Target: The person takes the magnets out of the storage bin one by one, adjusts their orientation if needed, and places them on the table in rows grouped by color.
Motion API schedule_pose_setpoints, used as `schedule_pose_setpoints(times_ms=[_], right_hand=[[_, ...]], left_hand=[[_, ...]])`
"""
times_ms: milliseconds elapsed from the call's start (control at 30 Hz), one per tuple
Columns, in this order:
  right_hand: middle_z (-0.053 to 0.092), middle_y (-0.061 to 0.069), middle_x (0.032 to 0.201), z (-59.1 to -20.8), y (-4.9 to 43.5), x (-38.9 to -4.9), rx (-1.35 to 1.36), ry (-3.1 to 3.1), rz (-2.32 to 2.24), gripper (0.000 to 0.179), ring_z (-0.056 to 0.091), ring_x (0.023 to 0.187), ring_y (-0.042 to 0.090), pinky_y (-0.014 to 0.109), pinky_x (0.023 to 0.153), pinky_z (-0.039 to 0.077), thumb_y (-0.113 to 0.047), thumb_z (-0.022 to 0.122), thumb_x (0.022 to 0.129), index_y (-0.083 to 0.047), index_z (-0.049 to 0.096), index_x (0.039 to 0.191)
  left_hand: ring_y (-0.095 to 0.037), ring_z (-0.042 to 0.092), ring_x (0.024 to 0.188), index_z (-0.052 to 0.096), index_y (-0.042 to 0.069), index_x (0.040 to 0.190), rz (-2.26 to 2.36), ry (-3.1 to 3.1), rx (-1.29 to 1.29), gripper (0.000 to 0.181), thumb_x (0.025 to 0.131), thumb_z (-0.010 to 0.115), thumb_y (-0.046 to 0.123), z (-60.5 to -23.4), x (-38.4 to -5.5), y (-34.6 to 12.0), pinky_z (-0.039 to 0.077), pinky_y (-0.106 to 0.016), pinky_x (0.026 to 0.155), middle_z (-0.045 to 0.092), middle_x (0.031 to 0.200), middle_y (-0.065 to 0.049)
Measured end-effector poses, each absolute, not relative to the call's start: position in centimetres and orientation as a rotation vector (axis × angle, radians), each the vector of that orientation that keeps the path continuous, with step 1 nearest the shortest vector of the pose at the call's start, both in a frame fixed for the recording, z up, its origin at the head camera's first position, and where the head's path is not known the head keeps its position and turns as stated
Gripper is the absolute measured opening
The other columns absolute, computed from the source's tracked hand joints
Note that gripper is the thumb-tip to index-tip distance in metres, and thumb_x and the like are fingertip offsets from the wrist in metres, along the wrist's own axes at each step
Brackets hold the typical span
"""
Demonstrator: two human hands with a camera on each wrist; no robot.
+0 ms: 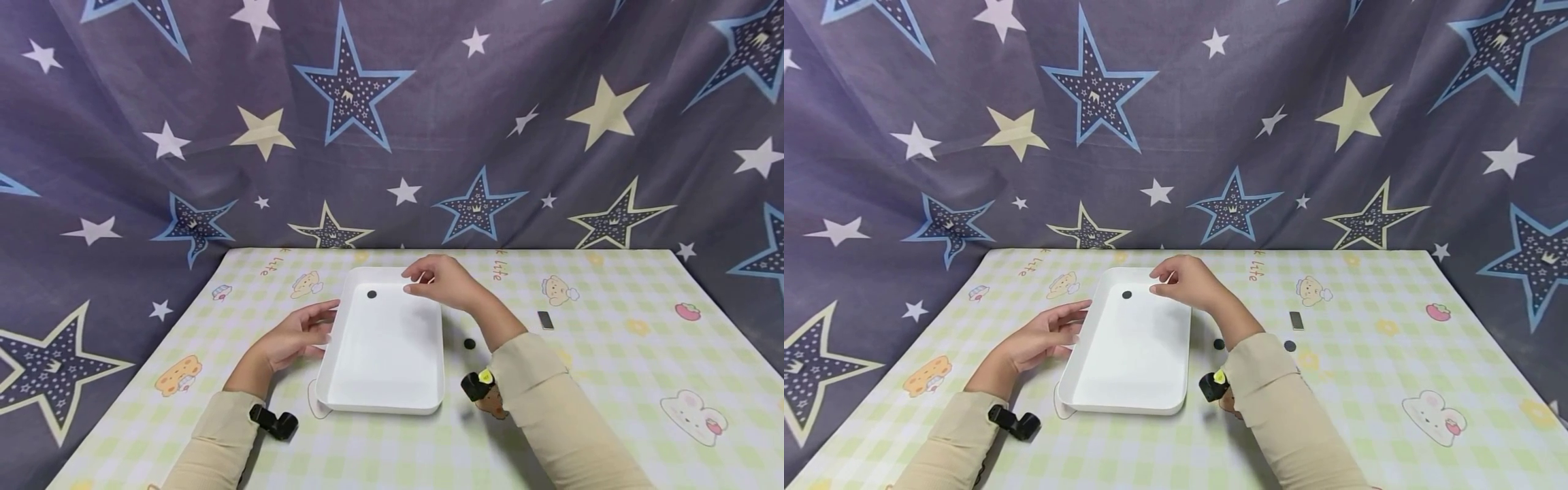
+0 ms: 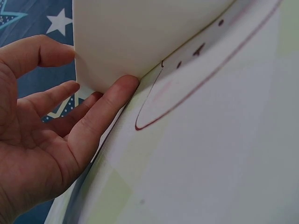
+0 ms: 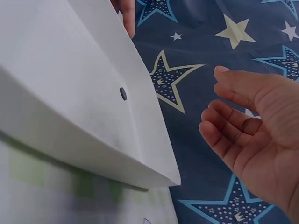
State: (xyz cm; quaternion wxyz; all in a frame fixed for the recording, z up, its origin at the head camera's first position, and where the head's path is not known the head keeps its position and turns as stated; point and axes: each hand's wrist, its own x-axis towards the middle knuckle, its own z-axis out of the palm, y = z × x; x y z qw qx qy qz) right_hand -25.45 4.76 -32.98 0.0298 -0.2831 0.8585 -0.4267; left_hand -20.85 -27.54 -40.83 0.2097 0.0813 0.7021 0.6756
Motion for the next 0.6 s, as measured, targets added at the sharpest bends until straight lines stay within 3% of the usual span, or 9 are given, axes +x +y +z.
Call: schedule_pose_setpoints(times_ms=[600], right_hand=[[0.069,0.007,0.098,-36.1,0.1,-28.2,-0.799,2.622,-1.273,0.025,0.064,0.089,0.019,0.028,0.080,0.051,-0.012,0.075,0.086,-0.002,0.072,0.109]], left_hand=[[-0.024,0.054,0.118,0.024,0.003,0.154,1.876,1.951,0.223,0.075,0.088,0.060,-0.004,-40.6,-20.7,-27.4,0.056,-0.047,0.081,0.030,0.149,-0.028]])
